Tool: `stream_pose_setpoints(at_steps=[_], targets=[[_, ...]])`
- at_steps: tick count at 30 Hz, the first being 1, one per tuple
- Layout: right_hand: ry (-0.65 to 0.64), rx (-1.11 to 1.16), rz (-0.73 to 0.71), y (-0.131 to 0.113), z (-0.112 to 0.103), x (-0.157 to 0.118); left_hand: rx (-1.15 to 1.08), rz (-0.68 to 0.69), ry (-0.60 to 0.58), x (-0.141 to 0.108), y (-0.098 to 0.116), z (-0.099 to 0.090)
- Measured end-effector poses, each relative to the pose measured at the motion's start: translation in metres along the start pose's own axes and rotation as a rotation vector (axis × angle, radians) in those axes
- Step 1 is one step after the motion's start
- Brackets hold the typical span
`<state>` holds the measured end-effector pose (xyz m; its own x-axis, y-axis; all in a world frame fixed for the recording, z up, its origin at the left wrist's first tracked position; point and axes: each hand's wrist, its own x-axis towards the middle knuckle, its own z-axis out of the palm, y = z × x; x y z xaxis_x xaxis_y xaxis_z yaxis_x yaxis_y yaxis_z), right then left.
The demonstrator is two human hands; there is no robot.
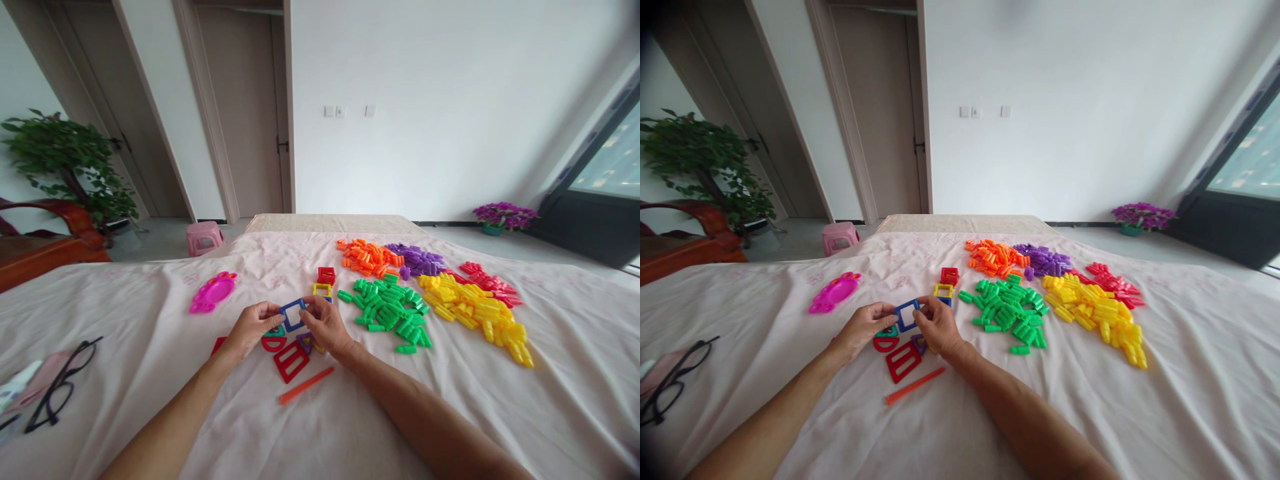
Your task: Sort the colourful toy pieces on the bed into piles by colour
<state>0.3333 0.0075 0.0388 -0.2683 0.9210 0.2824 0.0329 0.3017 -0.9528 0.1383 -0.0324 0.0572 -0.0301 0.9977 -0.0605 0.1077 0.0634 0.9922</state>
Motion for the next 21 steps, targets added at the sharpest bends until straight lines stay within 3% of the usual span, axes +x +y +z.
stream_pose_setpoints(at_steps=[3, 7, 12, 21], targets=[[0.111, 0.036, 0.068, 0.002, -0.013, 0.012, 0.023, -0.006, 0.074, 0.003, -0.007, -0.005], [0.159, -0.012, 0.211, 0.002, -0.038, 0.024, 0.051, 0.012, 0.127, 0.009, -0.020, -0.013], [0.169, -0.117, 0.198, 0.004, -0.060, 0.026, 0.101, 0.026, 0.108, 0.017, -0.032, -0.019], [0.164, -0.243, 0.288, 0.008, -0.064, 0.025, 0.077, 0.003, 0.125, 0.015, -0.029, -0.019]])
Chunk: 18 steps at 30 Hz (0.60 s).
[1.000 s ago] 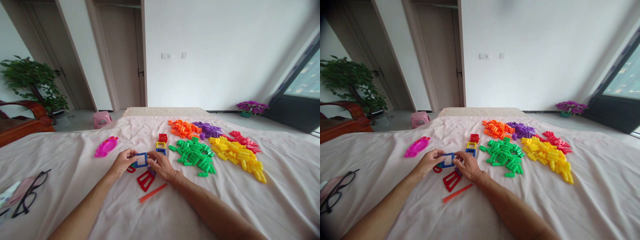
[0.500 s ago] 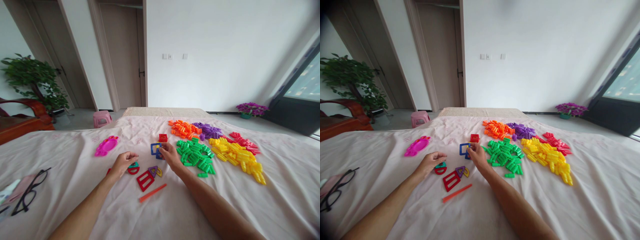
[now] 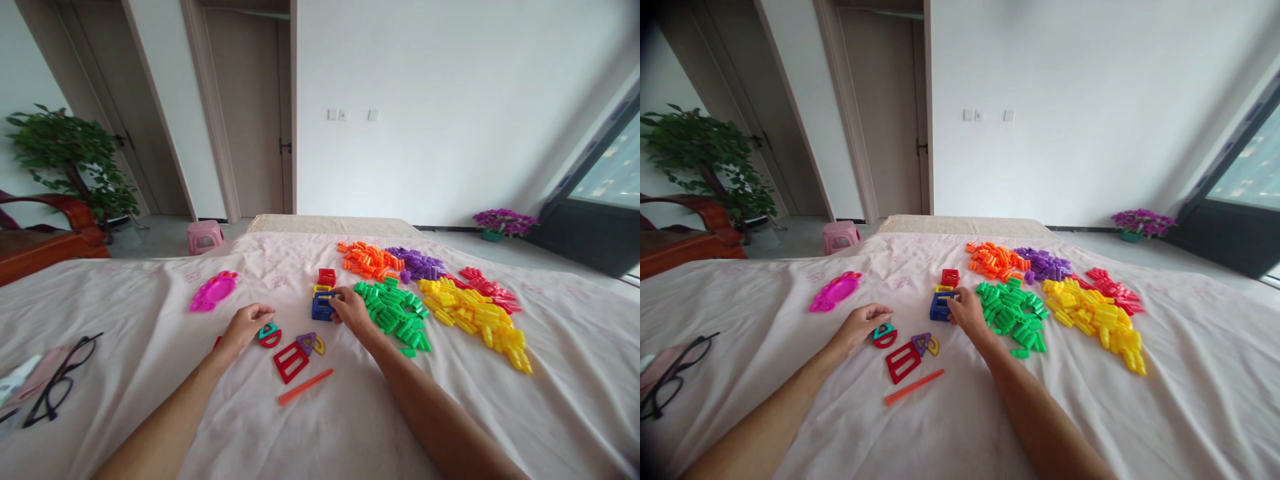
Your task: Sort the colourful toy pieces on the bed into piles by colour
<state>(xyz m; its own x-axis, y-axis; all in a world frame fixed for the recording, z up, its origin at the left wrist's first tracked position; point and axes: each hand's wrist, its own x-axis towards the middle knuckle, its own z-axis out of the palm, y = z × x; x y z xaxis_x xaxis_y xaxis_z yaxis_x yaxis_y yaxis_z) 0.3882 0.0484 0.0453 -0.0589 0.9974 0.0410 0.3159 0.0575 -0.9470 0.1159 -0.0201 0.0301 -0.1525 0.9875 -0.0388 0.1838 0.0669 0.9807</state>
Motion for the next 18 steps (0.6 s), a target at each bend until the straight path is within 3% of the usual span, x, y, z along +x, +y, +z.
stream_pose_setpoints(at_steps=[6, 12, 14, 18], targets=[[0.003, -0.197, -0.152, 0.007, 0.002, 0.001, -0.126, -0.055, 0.000, -0.005, 0.007, 0.000], [0.187, -0.477, -0.385, -0.002, -0.001, -0.008, -0.241, -0.095, -0.070, -0.010, 0.014, -0.003], [0.155, -0.496, -0.456, -0.009, 0.000, -0.015, -0.258, -0.102, -0.071, -0.009, 0.013, -0.003], [-0.084, -0.479, -0.641, -0.022, 0.010, -0.034, -0.306, -0.098, -0.014, -0.006, 0.009, 0.000]])
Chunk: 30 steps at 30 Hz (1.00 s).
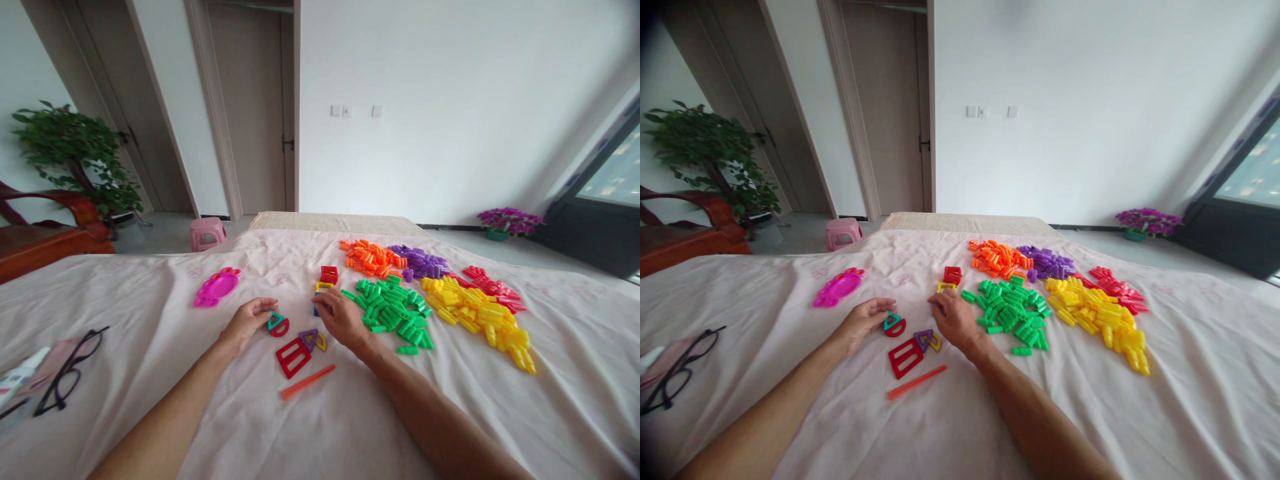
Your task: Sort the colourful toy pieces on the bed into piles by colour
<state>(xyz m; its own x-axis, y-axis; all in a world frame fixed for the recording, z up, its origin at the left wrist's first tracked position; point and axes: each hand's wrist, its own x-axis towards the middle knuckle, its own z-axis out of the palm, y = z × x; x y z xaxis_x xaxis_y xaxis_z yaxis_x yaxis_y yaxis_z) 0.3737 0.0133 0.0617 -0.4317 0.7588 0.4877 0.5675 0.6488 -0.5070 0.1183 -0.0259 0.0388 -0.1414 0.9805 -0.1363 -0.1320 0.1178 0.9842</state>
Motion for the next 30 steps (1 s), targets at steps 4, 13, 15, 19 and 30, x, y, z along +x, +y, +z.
stream_pose_setpoints(at_steps=[4, 13, 15, 19, 30], targets=[[-0.117, 0.000, -0.051, -0.018, 0.005, -0.005, -0.050, 0.009, 0.005, 0.000, -0.001, 0.001], [-0.138, 0.022, 0.085, -0.033, 0.012, -0.006, -0.231, 0.055, -0.113, -0.015, 0.004, 0.025], [-0.146, 0.089, 0.152, -0.031, 0.017, -0.005, -0.223, 0.064, -0.113, -0.016, 0.004, 0.028], [-0.103, 0.219, 0.193, -0.021, 0.025, -0.004, -0.170, 0.093, -0.048, -0.013, 0.003, 0.024], [0.024, 0.506, 0.205, -0.004, 0.027, -0.002, 0.851, 0.443, 0.006, -0.028, 0.016, 0.026]])
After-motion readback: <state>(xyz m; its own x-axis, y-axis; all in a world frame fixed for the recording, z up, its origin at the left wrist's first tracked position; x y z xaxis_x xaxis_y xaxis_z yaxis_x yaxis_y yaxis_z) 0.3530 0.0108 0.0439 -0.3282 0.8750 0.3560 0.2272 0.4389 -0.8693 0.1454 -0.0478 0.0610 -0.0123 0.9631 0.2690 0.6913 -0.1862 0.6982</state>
